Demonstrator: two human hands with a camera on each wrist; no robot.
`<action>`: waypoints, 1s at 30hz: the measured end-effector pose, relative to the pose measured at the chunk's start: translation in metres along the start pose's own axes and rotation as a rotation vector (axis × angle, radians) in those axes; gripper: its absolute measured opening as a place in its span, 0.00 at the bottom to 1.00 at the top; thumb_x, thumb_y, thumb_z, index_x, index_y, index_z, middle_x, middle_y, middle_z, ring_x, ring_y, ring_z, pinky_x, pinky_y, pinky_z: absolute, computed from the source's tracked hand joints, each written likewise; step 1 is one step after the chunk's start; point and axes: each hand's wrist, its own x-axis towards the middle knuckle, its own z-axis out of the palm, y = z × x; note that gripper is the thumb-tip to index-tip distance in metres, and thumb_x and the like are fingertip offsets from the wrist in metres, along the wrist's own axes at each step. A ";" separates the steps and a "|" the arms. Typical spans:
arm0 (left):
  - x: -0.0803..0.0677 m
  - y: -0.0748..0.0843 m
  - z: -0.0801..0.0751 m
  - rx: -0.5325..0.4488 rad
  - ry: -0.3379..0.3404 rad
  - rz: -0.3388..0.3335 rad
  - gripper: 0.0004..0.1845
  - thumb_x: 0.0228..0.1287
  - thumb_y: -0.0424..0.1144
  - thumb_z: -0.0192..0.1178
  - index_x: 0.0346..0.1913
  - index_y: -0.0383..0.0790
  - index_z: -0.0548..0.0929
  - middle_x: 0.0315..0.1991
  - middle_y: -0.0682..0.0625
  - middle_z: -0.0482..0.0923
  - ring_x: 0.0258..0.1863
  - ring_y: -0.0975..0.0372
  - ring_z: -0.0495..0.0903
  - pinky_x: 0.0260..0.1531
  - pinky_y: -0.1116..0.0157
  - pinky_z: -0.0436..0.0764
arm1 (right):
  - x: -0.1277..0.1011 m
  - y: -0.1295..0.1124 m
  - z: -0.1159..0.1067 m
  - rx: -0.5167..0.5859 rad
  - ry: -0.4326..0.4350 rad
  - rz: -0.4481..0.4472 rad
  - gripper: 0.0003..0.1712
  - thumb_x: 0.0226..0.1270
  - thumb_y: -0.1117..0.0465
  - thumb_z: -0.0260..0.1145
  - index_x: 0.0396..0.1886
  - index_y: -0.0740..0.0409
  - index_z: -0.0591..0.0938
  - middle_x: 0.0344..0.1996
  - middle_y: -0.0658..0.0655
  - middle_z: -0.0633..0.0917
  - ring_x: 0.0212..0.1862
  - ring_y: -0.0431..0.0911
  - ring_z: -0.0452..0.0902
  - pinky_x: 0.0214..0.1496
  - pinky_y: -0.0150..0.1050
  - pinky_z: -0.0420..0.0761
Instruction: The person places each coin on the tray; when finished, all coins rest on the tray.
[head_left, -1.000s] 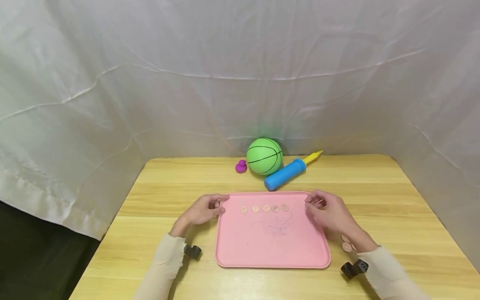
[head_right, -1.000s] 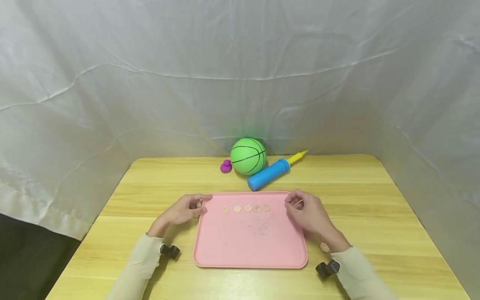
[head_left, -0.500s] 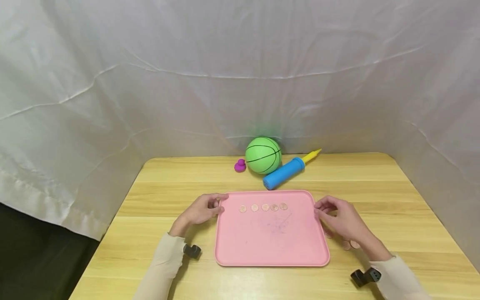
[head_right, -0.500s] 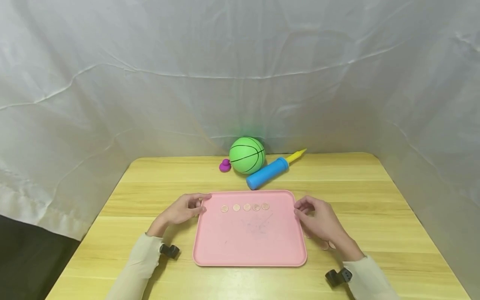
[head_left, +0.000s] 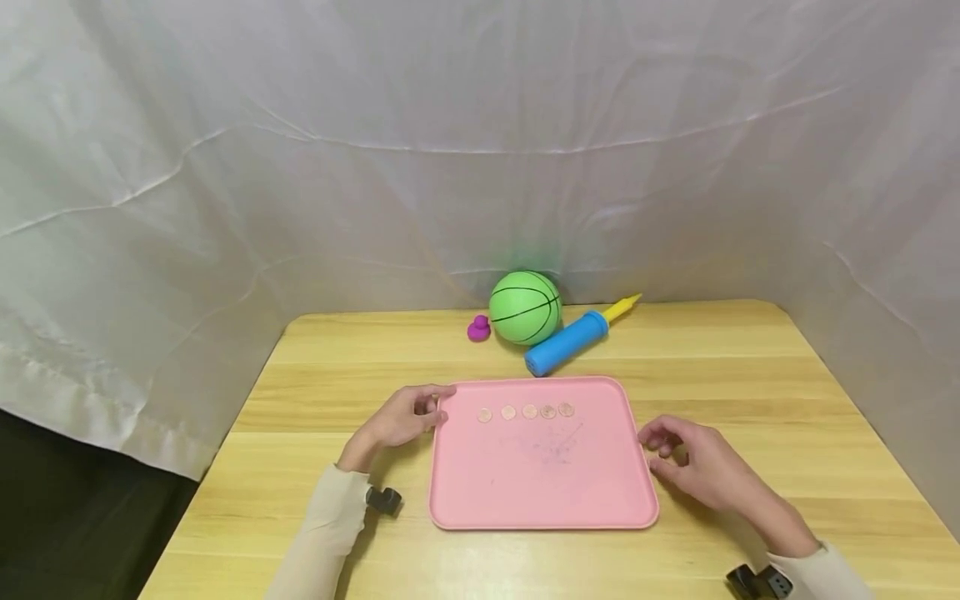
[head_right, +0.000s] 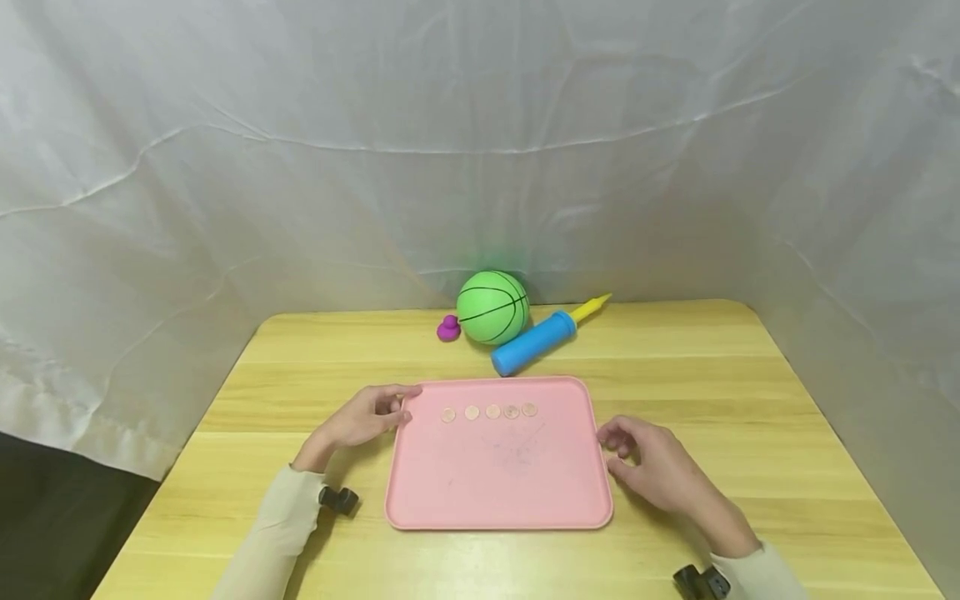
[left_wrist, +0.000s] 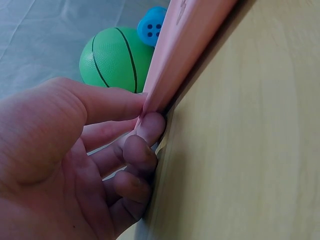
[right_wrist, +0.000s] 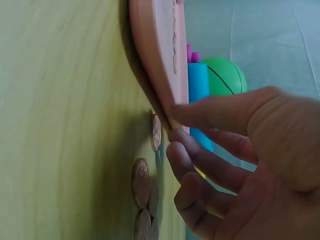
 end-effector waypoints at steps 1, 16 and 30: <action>0.000 0.000 0.000 -0.001 0.000 -0.001 0.25 0.77 0.31 0.64 0.74 0.32 0.79 0.34 0.48 0.80 0.30 0.64 0.72 0.30 0.73 0.72 | 0.000 0.001 0.000 0.000 -0.012 0.003 0.17 0.63 0.70 0.81 0.50 0.55 0.88 0.42 0.47 0.89 0.40 0.33 0.80 0.43 0.33 0.84; 0.001 -0.001 0.000 -0.019 -0.005 0.006 0.25 0.78 0.31 0.64 0.74 0.31 0.79 0.34 0.48 0.79 0.29 0.64 0.71 0.29 0.73 0.71 | -0.002 0.012 -0.003 -0.063 -0.037 0.069 0.20 0.60 0.63 0.85 0.49 0.55 0.87 0.36 0.46 0.85 0.34 0.34 0.71 0.34 0.31 0.74; 0.000 -0.001 0.000 0.014 0.002 -0.002 0.26 0.77 0.32 0.65 0.74 0.33 0.79 0.33 0.48 0.80 0.29 0.64 0.74 0.29 0.72 0.74 | 0.002 0.004 -0.003 -0.096 -0.107 0.062 0.09 0.62 0.66 0.78 0.36 0.53 0.85 0.28 0.46 0.78 0.30 0.34 0.67 0.34 0.32 0.69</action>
